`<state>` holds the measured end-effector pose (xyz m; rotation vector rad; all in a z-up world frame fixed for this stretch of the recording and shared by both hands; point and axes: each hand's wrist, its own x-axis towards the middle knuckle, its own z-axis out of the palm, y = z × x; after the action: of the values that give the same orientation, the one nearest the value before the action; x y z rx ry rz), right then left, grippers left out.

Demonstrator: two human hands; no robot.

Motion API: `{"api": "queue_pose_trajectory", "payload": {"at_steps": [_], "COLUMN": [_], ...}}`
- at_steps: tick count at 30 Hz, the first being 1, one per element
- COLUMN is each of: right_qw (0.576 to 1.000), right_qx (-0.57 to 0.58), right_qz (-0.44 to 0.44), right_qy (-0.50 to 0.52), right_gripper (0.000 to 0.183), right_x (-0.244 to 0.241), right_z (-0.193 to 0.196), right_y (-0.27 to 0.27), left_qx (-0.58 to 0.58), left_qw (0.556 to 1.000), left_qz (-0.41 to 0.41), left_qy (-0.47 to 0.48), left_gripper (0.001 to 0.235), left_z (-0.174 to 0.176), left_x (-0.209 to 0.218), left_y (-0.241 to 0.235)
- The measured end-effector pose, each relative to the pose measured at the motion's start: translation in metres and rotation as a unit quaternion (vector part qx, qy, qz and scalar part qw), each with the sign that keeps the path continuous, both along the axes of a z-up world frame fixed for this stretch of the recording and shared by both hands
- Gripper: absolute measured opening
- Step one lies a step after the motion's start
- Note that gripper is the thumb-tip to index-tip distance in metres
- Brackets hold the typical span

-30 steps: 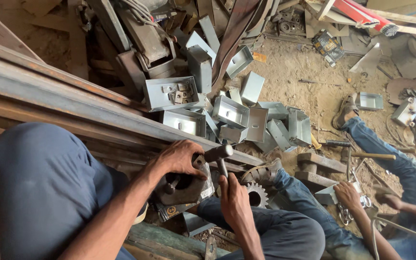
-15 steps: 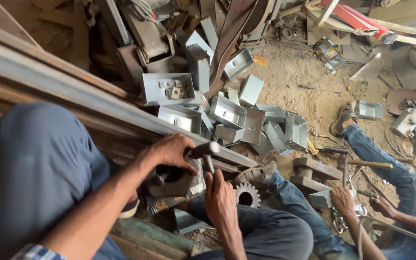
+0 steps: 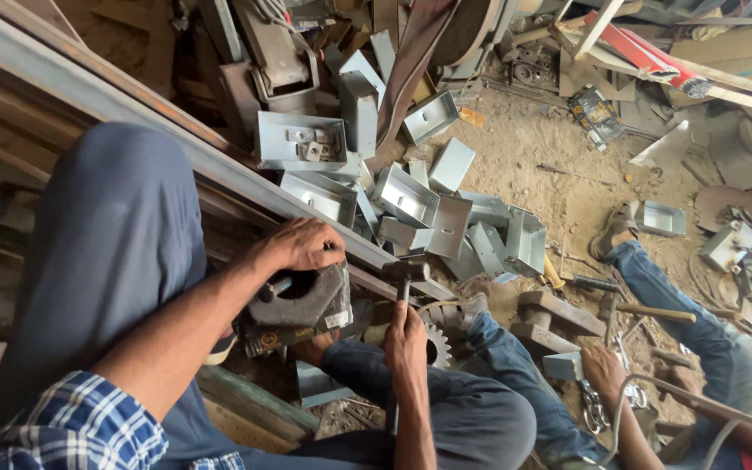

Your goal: The person assembles a metal motor housing by inserting a shaft and a gear, hammering parts into place, and positioning the unit on a rail.

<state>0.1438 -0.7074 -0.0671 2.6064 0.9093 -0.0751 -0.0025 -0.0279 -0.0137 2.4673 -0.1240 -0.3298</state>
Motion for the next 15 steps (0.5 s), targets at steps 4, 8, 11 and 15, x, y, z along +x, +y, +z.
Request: {"api": "queue_pose_trajectory", "payload": {"at_steps": [4, 8, 11, 15], "right_qw": [0.998, 0.983, 0.971, 0.952], "right_qx": [-0.053, -0.133, -0.170, -0.230], "right_qz": [0.024, 0.116, 0.122, 0.178], "right_qy": [-0.005, 0.052, 0.118, 0.095], "right_gripper": [0.006, 0.013, 0.009, 0.009], "right_x": [-0.003, -0.007, -0.007, -0.019], "right_z": [0.003, 0.014, 0.029, 0.040], "right_y": [-0.002, 0.005, 0.014, 0.017], "left_qx": [0.019, 0.025, 0.032, 0.037], "left_qw": [1.000, 0.999, 0.999, 0.998], "left_qz": [0.015, 0.032, 0.037, 0.042], "left_qy": [0.017, 0.007, 0.012, -0.007], "left_gripper": [0.045, 0.042, 0.040, 0.037], "left_z": [0.009, 0.017, 0.023, 0.015], "left_x": [0.002, -0.004, -0.001, 0.003], "left_y": [-0.009, -0.014, -0.016, -0.020]}}
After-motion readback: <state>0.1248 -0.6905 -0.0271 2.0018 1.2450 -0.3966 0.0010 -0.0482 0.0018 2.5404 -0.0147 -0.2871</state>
